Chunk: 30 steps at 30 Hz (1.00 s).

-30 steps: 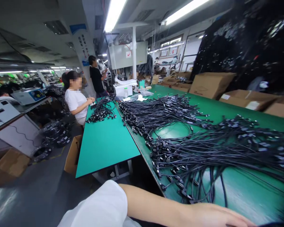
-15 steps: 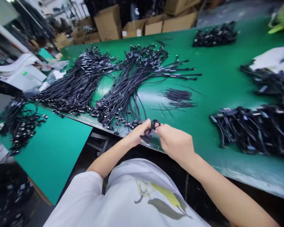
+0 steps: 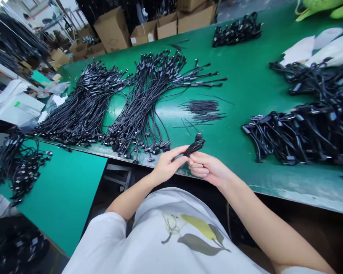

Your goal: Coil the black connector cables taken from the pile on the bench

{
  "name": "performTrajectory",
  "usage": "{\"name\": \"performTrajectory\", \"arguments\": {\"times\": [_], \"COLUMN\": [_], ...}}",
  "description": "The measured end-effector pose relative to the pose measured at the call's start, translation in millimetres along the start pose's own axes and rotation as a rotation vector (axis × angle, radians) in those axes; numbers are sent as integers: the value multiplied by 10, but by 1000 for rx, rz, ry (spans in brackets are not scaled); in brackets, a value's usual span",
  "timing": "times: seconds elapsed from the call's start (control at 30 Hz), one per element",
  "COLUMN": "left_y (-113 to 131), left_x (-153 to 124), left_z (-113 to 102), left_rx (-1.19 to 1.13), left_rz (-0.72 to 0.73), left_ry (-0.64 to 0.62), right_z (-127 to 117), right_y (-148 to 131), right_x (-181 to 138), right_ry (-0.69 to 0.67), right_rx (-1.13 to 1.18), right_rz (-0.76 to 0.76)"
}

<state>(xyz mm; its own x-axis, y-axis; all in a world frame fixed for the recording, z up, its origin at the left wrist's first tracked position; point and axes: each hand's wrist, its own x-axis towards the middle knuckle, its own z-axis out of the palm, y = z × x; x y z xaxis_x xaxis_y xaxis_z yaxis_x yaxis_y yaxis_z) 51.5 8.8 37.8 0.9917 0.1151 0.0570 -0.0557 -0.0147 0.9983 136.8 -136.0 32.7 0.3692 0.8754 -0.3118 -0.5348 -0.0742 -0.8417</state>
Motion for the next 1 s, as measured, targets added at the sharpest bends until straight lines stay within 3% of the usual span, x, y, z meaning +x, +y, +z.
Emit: {"name": "performTrajectory", "arguments": {"times": [0.1, 0.17, 0.27, 0.33, 0.4, 0.47, 0.53, 0.6, 0.77, 0.87, 0.93, 1.0], "left_y": [-6, -21, -54, -73, -90, -119, -179, -262, -313, -167, -66, -11], "left_x": [53, 109, 182, 213, 225, 218, 202, 193, 227, 279, 295, 275], "left_z": [-26, -50, -58, -28, 23, 65, 75, 55, 63, 140, 171, 156], "left_rx": [-74, -92, 107, 417, 758, 1018, 1168, 1214, 1214, 1244, 1245, 1220], "left_rz": [-50, -97, -82, 56, 252, 415, 519, 603, 853, 911, 885, 833], "left_ry": [-24, -50, -51, -81, -163, -221, -207, -198, -357, -258, -204, -194], "right_z": [-105, -176, -213, -178, -132, -125, -177, -257, -359, -378, -424, -534], "right_y": [-17, -87, -214, -261, -263, -243, -225, -210, -88, -10, -27, -138], "right_x": [-130, -273, -465, -518, -497, -436, -387, -385, -468, -501, -561, -707], "right_ry": [38, 165, 624, 815, 736, 523, 327, 174, -3, 72, 271, 558], "right_rx": [-337, -673, -1013, -1211, -1426, -1506, -1399, -1227, -917, -903, -1008, -1125], "right_rz": [-29, -113, -434, -663, -672, -454, -258, -214, -113, -133, -155, -155]}}
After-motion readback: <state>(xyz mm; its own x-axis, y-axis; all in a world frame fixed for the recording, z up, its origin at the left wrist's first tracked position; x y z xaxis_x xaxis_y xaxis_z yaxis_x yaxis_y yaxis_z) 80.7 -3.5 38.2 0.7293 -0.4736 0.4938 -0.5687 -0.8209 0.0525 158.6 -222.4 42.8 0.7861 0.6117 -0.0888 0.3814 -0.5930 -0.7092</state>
